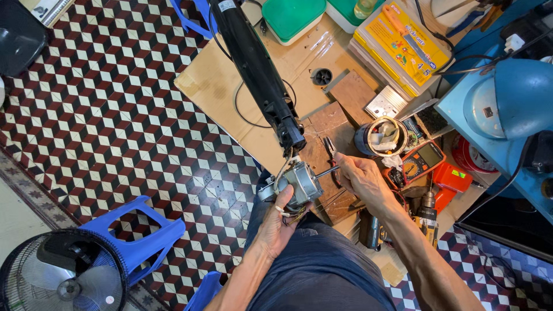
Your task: The person uses a cordless drill to tighten screws on a small electric motor attached to a black cylindrical housing. They repeatedly adjust the motor's position, use pliers to manipulate wires, and inspect the assembly throughout the process.
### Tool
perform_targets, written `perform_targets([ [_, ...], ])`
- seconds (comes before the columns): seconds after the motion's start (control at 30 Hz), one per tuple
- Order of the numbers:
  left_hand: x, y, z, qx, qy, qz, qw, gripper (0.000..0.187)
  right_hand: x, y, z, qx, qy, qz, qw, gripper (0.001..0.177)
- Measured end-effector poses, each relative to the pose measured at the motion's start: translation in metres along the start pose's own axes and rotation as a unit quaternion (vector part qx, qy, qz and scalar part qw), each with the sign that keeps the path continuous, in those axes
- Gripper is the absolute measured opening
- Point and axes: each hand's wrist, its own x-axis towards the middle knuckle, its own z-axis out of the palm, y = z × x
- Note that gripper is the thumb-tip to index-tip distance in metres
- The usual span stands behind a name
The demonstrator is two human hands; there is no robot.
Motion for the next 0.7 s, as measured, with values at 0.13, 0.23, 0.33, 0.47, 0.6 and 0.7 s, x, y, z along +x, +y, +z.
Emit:
perform_targets([
  [0.13, -0.003, 0.002, 0.001, 0.009, 0.014, 0.011, 1.0, 0.077, 0.004, 0.012, -0.001, 0.021, -0.018, -0.025, 0.999, 0.058],
  [0.23, -0.001, 0.001, 0.005, 0.012, 0.014, 0.021, 1.0, 0.073, 0.008, 0.019, -0.003, 0.078, 0.013, 0.019, 0.997, 0.052],
  [0.33, -0.003, 0.0, 0.011, 0.013, 0.026, 0.045, 0.999, 0.071, 0.012, 0.02, -0.006, 0.156, 0.022, 0.044, 0.987, 0.051],
  [0.47, -0.005, -0.001, 0.015, 0.019, 0.034, 0.053, 0.998, 0.071, 0.015, 0.015, -0.01, 0.136, 0.035, 0.06, 0.988, 0.046],
  [0.6, -0.004, -0.001, 0.015, 0.029, 0.025, 0.041, 0.998, 0.071, 0.013, 0.013, -0.013, 0.131, 0.032, 0.038, 0.99, 0.047],
  [0.7, 0.0, -0.001, 0.013, 0.045, 0.016, 0.046, 0.998, 0.069, 0.014, 0.015, -0.013, 0.131, 0.045, 0.041, 0.989, 0.047],
])
